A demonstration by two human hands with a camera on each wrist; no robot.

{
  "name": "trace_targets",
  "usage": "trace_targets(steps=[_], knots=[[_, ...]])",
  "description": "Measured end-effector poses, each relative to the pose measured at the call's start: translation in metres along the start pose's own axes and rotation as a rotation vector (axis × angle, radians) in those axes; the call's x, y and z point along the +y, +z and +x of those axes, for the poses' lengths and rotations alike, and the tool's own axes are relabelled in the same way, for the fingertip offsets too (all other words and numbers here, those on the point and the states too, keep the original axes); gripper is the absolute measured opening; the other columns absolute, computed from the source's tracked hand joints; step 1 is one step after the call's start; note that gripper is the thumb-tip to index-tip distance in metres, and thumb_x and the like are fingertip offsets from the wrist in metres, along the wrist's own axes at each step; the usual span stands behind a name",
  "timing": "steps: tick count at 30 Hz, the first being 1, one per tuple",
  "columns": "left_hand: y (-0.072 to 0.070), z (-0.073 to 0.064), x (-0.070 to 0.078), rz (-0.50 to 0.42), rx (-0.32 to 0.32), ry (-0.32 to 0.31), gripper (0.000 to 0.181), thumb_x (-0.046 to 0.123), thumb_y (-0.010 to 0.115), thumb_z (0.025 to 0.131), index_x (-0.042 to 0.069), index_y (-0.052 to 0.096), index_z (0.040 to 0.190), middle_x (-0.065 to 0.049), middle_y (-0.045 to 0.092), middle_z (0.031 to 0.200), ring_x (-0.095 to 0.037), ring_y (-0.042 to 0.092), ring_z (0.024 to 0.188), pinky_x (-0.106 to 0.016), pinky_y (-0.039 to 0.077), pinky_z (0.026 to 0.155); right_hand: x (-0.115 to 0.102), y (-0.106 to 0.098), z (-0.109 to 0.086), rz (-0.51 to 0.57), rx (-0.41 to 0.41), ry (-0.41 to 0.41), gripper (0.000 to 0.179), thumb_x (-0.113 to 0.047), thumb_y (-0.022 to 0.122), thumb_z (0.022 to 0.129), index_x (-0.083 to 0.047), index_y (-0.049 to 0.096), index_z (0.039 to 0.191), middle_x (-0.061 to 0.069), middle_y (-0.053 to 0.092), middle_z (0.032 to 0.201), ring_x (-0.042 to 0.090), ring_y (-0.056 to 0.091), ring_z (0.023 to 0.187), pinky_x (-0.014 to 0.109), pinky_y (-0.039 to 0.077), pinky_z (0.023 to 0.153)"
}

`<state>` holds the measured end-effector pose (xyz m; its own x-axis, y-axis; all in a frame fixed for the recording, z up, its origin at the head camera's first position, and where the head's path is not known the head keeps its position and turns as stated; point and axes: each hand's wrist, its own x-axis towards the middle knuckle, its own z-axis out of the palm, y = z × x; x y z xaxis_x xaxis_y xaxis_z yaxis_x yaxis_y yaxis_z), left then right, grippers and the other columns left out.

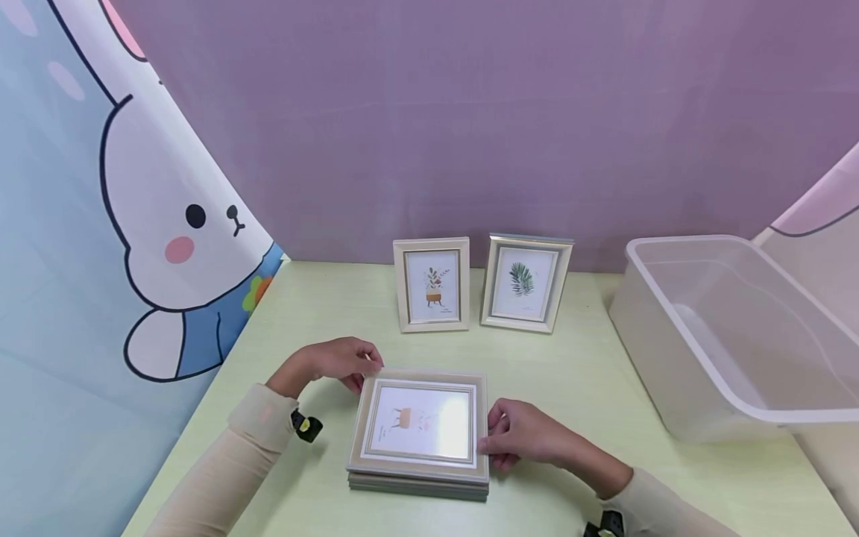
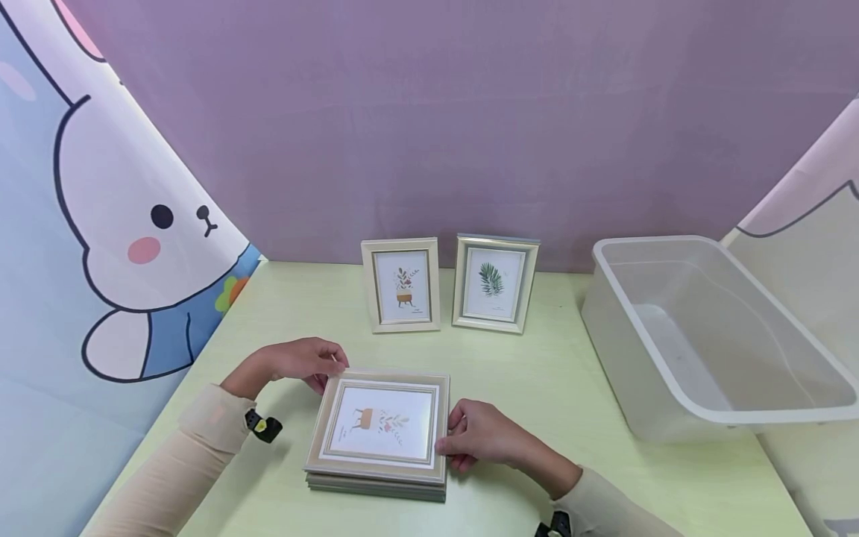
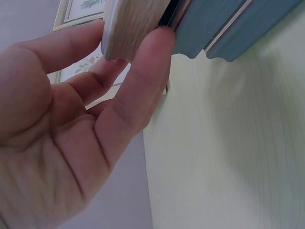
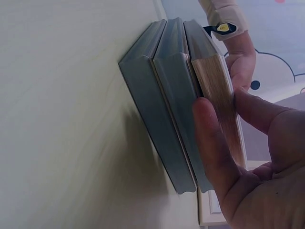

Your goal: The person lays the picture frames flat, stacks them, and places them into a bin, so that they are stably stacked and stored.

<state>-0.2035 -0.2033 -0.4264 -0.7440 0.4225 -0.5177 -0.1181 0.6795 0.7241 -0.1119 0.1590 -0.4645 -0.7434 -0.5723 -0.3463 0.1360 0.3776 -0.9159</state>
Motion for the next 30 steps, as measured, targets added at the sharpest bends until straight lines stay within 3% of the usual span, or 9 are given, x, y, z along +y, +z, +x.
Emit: trace_targets(steps=[21, 30], knots=[[0.0013, -0.0005, -0.0048, 0.032, -0.019, 0.003, 0.015, 0.020, 0.060, 0.103, 0.008, 0.070, 0.103, -0.004, 0.069, 0.092, -0.019, 0.066, 0.082, -0.032, 0.060, 0.072, -0.0052, -0.0046, 0.0011, -0.101, -0.048, 0.022, 0.033, -0.020, 0.081, 0.088, -0.001, 0.054, 0.094, 0.014, 0.070, 0.074, 0.019, 0.068, 0.059, 0.041, 0.062, 0.059], [0.0006, 0.0007, -0.0037, 0.043, -0.022, 0.022, 0.017, 0.020, 0.060, 0.103, 0.007, 0.071, 0.103, -0.005, 0.069, 0.091, -0.017, 0.065, 0.081, -0.039, 0.061, 0.079, -0.0047, -0.0063, 0.0033, -0.153, -0.054, 0.020, 0.033, -0.024, 0.081, 0.088, -0.003, 0.056, 0.090, 0.010, 0.068, 0.073, 0.017, 0.065, 0.057, 0.037, 0.060, 0.056]])
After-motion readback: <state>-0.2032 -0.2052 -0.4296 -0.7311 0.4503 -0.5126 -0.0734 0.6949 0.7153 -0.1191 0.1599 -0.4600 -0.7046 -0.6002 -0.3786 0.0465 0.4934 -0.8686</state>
